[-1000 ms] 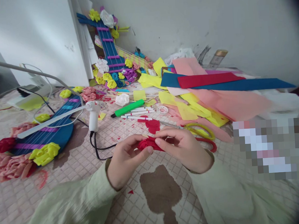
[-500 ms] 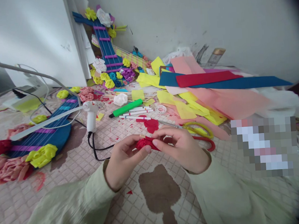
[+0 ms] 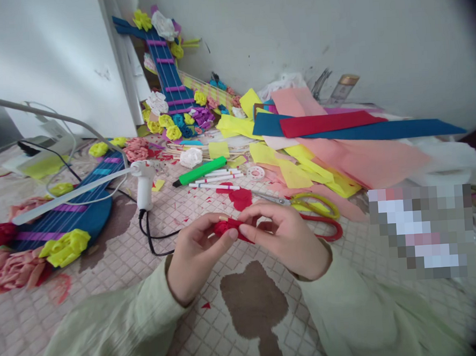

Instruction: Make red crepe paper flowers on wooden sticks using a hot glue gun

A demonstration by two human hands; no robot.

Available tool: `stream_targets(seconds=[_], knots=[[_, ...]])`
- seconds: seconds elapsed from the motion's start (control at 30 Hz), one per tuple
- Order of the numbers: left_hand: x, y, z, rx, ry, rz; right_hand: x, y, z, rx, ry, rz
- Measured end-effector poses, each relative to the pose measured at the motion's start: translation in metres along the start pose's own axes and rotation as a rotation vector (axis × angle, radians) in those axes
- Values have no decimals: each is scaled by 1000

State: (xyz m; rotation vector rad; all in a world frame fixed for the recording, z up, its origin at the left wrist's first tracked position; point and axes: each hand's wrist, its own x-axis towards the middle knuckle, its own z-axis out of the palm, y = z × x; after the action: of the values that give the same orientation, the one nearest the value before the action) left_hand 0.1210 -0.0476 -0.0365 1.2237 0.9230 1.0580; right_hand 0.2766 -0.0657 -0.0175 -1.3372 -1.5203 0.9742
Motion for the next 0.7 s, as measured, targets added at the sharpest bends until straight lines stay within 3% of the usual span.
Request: stream_targets(seconds=[0.43, 0.7], knots=[[0, -4, -2, 32, 27, 104, -2, 3, 0, 34, 4, -140], [-1, -1, 0, 34, 30, 98, -3, 1, 3, 5, 48, -92]])
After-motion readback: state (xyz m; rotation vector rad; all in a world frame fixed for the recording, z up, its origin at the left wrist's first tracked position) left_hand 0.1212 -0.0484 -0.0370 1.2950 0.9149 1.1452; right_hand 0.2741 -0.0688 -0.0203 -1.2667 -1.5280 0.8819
